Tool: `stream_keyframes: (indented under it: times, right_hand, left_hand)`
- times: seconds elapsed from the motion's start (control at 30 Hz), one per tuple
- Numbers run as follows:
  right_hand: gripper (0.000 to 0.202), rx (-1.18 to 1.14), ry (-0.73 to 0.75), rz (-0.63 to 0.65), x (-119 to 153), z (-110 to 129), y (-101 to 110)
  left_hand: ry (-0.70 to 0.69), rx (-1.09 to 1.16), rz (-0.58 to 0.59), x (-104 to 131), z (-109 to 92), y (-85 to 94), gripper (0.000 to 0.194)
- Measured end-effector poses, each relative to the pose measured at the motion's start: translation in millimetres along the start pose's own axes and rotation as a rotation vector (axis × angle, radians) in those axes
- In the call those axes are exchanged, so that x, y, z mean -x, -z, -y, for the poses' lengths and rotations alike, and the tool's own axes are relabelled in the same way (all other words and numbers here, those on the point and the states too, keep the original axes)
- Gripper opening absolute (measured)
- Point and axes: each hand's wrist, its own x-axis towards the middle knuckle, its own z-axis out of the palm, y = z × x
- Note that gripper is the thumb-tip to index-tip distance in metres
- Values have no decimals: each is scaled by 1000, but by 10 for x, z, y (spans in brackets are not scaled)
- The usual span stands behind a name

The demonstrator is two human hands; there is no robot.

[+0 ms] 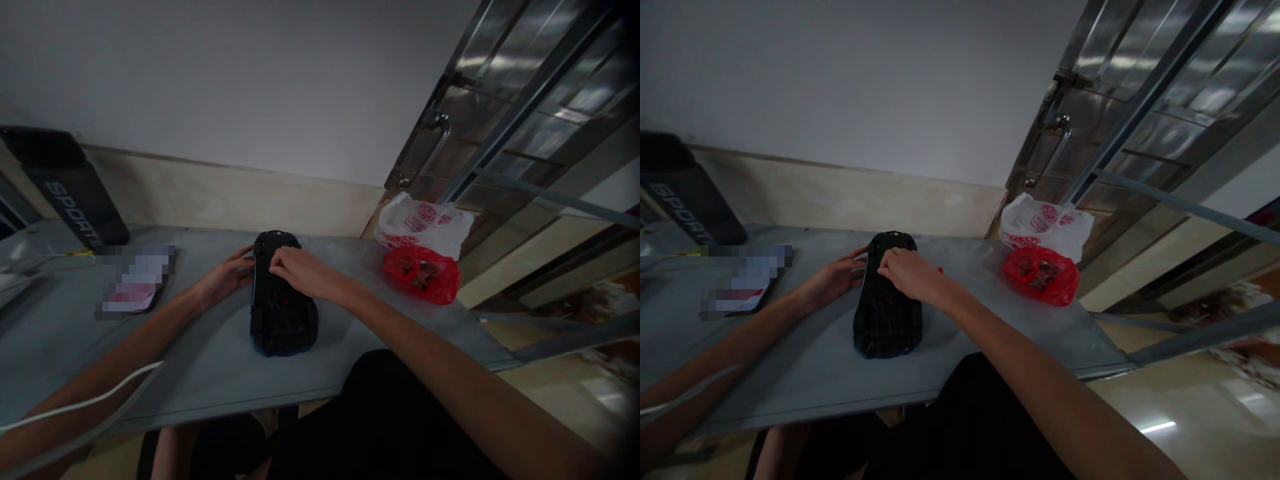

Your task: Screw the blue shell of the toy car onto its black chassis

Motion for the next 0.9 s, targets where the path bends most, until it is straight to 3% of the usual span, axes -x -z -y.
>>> stream_keyframes:
  times: [0.33, 0.73, 0.83, 0.9]
  right_hand:
    - [11, 45, 107, -7, -211, 89, -104]
    - [9, -43, 155, 1, -248, 30, -142]
    - [8, -175, 146, -87, -237, -36, -29]
    - [14, -224, 59, -199, -186, -144, 95]
  left_hand:
    - [-17, -12, -22, -17, 39, 28, 54]
    - [-3, -25, -36, 16, 10, -10, 57]
    - [-20, -50, -1, 30, 18, -2, 60]
    - [-33, -68, 19, 32, 27, 4, 61]
